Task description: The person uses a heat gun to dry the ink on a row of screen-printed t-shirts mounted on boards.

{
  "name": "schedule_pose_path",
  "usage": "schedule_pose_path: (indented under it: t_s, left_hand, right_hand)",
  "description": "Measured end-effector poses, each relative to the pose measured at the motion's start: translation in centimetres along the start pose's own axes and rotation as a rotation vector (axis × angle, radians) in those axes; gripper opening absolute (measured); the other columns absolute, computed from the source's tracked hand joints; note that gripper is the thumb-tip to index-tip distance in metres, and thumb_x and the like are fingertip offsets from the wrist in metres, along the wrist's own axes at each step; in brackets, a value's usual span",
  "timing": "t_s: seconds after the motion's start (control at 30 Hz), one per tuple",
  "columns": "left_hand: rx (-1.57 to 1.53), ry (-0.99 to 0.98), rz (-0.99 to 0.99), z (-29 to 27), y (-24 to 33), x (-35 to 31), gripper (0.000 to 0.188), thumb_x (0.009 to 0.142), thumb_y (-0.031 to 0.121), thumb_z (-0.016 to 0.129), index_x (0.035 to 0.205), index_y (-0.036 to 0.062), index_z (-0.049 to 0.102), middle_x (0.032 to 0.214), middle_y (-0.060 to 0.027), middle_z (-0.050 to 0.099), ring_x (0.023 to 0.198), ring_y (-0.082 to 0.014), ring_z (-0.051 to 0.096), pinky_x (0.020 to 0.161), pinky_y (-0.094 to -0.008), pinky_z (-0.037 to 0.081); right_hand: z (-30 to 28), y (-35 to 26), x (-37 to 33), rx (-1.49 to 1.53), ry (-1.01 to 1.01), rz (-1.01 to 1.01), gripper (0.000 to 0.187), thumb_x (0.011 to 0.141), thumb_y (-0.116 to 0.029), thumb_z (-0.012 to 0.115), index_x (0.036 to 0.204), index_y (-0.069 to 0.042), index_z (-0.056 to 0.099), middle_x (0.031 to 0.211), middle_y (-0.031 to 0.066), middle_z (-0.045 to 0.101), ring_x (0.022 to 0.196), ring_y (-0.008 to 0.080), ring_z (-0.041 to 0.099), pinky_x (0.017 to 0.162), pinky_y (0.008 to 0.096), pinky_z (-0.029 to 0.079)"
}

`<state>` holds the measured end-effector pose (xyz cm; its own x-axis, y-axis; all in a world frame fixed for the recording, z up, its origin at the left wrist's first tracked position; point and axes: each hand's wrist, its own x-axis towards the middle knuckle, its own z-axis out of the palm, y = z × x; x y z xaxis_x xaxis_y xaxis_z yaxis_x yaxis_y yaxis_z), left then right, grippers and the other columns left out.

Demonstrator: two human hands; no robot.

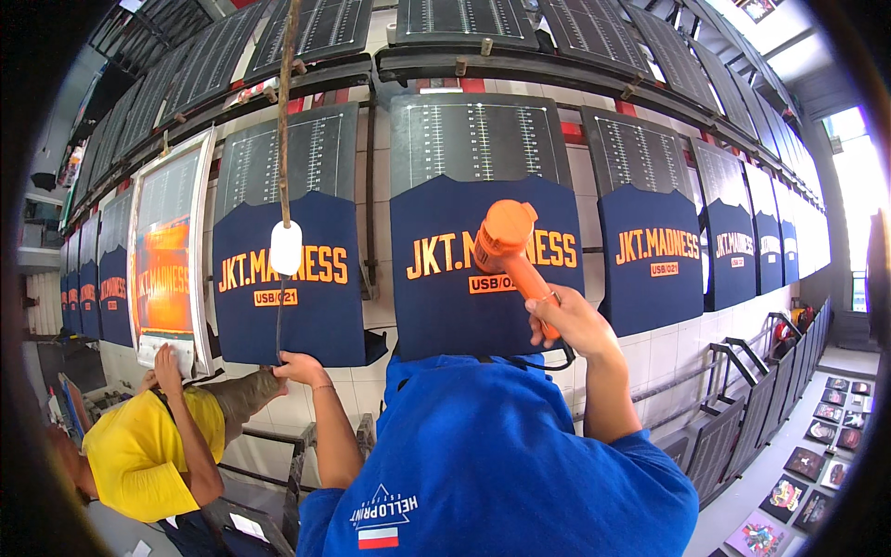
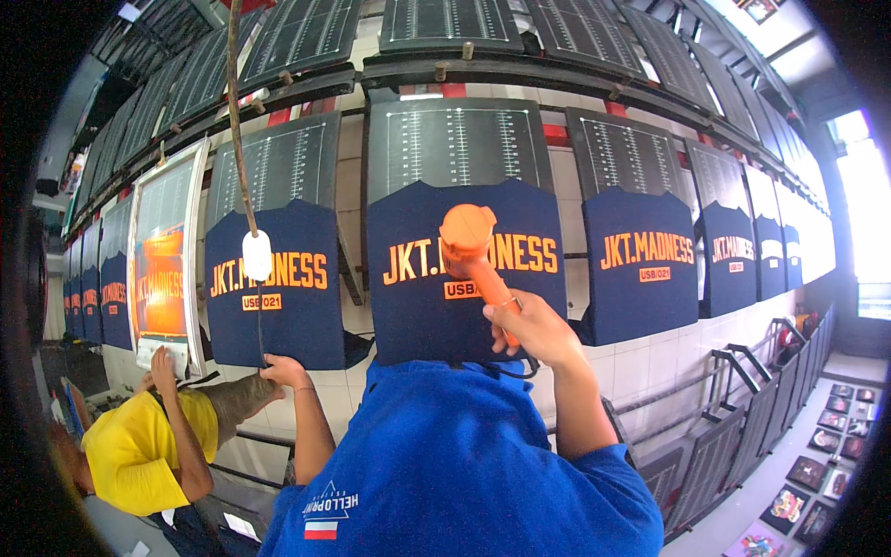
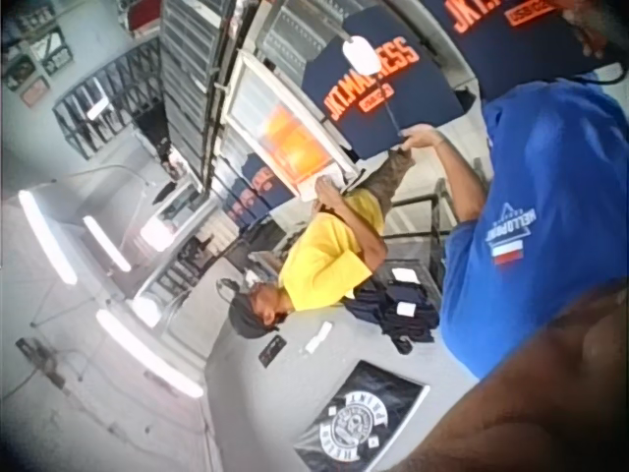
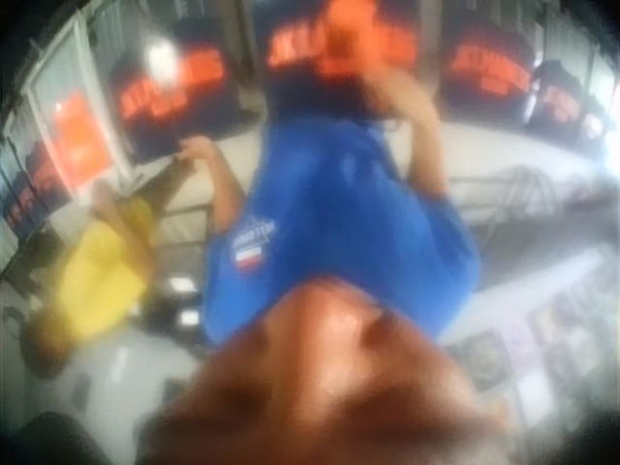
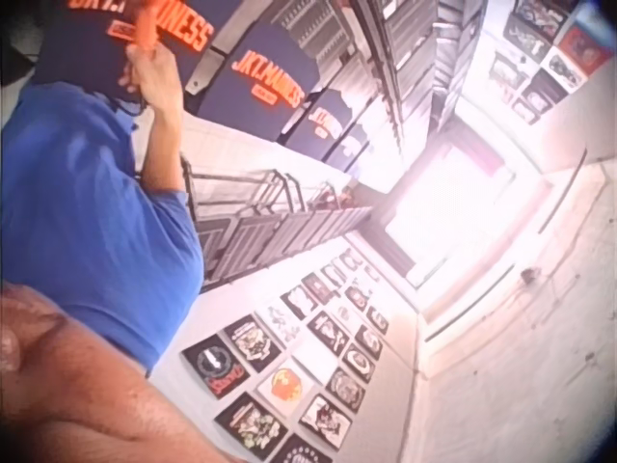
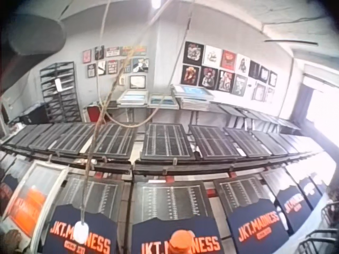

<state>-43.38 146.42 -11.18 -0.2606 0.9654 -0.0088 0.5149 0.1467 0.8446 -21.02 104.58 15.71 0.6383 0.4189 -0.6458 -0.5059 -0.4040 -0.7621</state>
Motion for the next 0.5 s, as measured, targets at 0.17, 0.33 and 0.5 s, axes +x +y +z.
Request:
schedule_pose_path:
  t_s: [0.17, 0.33, 0.5]
  left_hand:
    - [0.067, -0.022, -0.054, 0.0, -1.0, 1.0, 0.054, 0.1, 0.028, 0.044, 0.13, -0.015, 0.034, 0.124, -0.0376, 0.05, 0.111, -0.0466, 0.056, 0.093, -0.0476, 0.047]
    - [0.054, -0.032, -0.07, 0.0, 0.4, 0.0, 0.054, 0.1, 0.029, 0.043, 0.13, -0.0152, 0.033, 0.124, -0.0386, 0.049, 0.11, -0.0468, 0.056, 0.093, -0.0483, 0.047]
    - [0.006, -0.016, -0.028, 0.0, -0.1, 0.1, 0.054, 0.1, 0.028, 0.043, 0.129, -0.0161, 0.033, 0.123, -0.0384, 0.049, 0.109, -0.0466, 0.057, 0.092, -0.0483, 0.047]
  right_hand:
    - [0.4, -0.1, 1.2, 0.007, 0.027, -0.052, 0.028, 0.096, -0.029, 0.059, 0.098, -0.002, 0.056, 0.071, 0.0025, 0.059, 0.059, 0.0114, 0.061, 0.051, 0.0232, 0.048]
    - [0.7, -0.7, 3.1, 0.047, 0.082, -0.119, 0.029, 0.097, -0.031, 0.058, 0.099, -0.002, 0.056, 0.072, 0.0022, 0.059, 0.059, 0.0113, 0.06, 0.051, 0.0234, 0.048]
    - [0.4, -1.2, 2.3, 0.031, -0.015, -0.021, 0.03, 0.096, -0.031, 0.059, 0.097, -0.002, 0.057, 0.071, 0.0018, 0.059, 0.06, 0.0109, 0.061, 0.051, 0.0238, 0.048]
